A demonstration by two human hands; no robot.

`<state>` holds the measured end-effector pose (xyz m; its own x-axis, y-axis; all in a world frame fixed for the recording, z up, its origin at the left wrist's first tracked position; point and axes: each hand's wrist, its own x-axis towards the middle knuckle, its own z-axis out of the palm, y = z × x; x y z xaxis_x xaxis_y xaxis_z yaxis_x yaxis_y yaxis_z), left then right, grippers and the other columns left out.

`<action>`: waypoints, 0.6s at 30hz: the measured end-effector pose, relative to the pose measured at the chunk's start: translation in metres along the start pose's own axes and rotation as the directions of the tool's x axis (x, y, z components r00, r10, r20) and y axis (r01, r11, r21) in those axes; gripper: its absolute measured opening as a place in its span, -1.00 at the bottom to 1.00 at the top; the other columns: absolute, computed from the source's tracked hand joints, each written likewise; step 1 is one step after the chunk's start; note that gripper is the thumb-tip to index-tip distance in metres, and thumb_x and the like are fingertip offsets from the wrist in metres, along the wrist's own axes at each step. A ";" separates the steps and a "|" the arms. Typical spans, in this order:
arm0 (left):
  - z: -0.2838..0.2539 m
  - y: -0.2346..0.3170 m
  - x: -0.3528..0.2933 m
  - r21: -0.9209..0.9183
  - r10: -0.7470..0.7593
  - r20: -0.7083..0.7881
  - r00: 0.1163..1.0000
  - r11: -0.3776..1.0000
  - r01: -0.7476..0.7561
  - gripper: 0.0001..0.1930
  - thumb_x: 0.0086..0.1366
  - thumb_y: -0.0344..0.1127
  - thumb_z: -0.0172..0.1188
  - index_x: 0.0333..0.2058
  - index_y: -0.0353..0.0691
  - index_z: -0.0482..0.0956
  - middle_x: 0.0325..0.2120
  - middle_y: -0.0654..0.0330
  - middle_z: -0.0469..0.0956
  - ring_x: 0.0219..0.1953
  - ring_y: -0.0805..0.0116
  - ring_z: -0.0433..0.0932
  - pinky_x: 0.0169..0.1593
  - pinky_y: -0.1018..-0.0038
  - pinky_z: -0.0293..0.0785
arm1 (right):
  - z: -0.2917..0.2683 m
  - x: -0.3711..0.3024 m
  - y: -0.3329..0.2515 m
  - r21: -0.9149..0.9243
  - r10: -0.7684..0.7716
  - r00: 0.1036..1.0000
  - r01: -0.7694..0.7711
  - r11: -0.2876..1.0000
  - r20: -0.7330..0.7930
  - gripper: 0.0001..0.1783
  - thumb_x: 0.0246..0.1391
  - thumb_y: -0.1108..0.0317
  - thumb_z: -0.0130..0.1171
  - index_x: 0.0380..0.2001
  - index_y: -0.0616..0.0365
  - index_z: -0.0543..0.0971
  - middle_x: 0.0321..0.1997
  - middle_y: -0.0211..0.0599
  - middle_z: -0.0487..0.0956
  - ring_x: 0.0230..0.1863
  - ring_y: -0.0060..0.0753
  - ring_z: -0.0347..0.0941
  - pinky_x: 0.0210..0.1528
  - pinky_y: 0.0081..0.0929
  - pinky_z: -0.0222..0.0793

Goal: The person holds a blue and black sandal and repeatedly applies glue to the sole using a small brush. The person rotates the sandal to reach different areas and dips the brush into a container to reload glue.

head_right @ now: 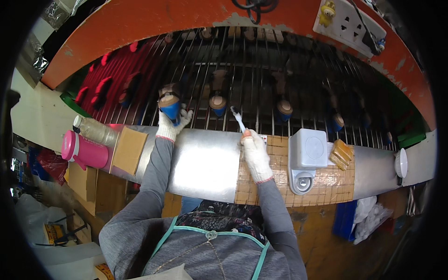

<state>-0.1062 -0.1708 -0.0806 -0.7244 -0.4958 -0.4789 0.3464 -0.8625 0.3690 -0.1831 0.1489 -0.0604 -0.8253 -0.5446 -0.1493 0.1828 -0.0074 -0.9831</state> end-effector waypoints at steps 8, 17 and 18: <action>-0.017 0.063 0.076 -0.027 0.229 -0.216 0.949 0.970 -0.240 -0.33 0.23 0.48 0.10 -0.03 -0.02 0.48 -0.25 0.08 0.48 -0.29 0.11 0.49 0.13 -0.06 0.44 | 0.060 0.074 -0.009 -0.682 -0.253 0.967 0.181 0.709 -0.007 -0.51 0.20 -0.05 0.21 -0.17 0.22 0.52 -0.11 0.05 0.56 -0.12 0.13 0.56 -0.08 -0.02 0.46; -0.033 0.071 0.081 0.159 0.509 -0.286 0.812 0.861 -0.484 -0.12 0.41 0.45 -0.29 0.47 -0.04 -0.07 0.29 -0.11 0.29 0.17 -0.12 0.52 0.31 0.10 0.38 | 0.111 0.151 -0.012 -0.794 -0.075 0.995 -0.003 0.608 -0.061 -0.30 -0.08 -0.13 0.41 -0.05 0.17 0.48 -0.10 0.05 0.62 -0.03 0.12 0.60 0.02 -0.10 0.51; -0.036 0.073 0.080 0.048 0.480 -0.262 0.837 0.873 -0.486 -0.14 0.41 0.45 -0.27 0.46 -0.01 -0.05 0.32 -0.12 0.24 0.17 -0.21 0.50 0.28 0.01 0.39 | 0.109 0.156 -0.013 -0.793 -0.089 0.995 0.022 0.609 -0.040 -0.33 -0.08 -0.10 0.39 -0.06 0.18 0.48 -0.10 0.06 0.63 -0.02 0.10 0.60 0.02 -0.12 0.51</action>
<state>-0.1179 -0.2771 -0.1208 -0.2838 -0.8558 -0.4325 0.6254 -0.5071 0.5931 -0.2559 -0.0277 -0.0595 -0.8591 -0.5076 -0.0656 -0.3306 0.6482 -0.6859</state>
